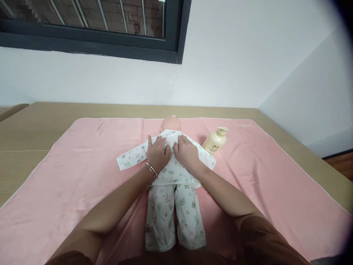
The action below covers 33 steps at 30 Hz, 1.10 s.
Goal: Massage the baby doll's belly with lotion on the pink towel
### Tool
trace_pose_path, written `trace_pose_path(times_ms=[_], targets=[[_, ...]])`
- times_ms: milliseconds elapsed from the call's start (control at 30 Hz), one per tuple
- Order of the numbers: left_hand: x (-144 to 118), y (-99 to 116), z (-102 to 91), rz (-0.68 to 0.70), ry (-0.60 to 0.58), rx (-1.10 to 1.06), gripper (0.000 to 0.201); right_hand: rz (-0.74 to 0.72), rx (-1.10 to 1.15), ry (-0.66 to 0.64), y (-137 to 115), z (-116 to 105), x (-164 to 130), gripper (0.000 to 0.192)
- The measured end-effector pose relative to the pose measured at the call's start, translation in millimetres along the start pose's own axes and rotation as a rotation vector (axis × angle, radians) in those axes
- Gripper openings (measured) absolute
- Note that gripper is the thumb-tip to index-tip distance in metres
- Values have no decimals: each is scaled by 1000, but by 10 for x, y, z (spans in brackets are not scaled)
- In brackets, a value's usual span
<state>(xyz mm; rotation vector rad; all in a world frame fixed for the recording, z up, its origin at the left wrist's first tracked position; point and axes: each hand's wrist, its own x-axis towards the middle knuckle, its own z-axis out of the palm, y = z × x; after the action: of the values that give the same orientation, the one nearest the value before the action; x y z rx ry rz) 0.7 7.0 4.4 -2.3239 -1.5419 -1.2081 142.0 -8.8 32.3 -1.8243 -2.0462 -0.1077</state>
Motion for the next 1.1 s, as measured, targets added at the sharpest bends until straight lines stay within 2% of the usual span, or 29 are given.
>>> trace_pose_path(times_ms=[200,500,633,800,1000,1100], targets=[[-8,-20,7,-102,-23,-11,35,-22,0,25,15,37,-8,51],[-21,-63,32,-16,41,-41,33,-93,29,31,27,10,1,51],[-40,-106,52,3,61,-97,36,-152,87,98,-13,-40,-36,53],[-70,-144,74,14,100,-150,41,-268,149,9,-45,4,-87,47],[-78,-156,85,1,96,-171,41,-241,188,93,-36,-28,-113,45],[-80,-162,91,-5,88,-158,41,-255,187,51,-74,-33,-155,46]])
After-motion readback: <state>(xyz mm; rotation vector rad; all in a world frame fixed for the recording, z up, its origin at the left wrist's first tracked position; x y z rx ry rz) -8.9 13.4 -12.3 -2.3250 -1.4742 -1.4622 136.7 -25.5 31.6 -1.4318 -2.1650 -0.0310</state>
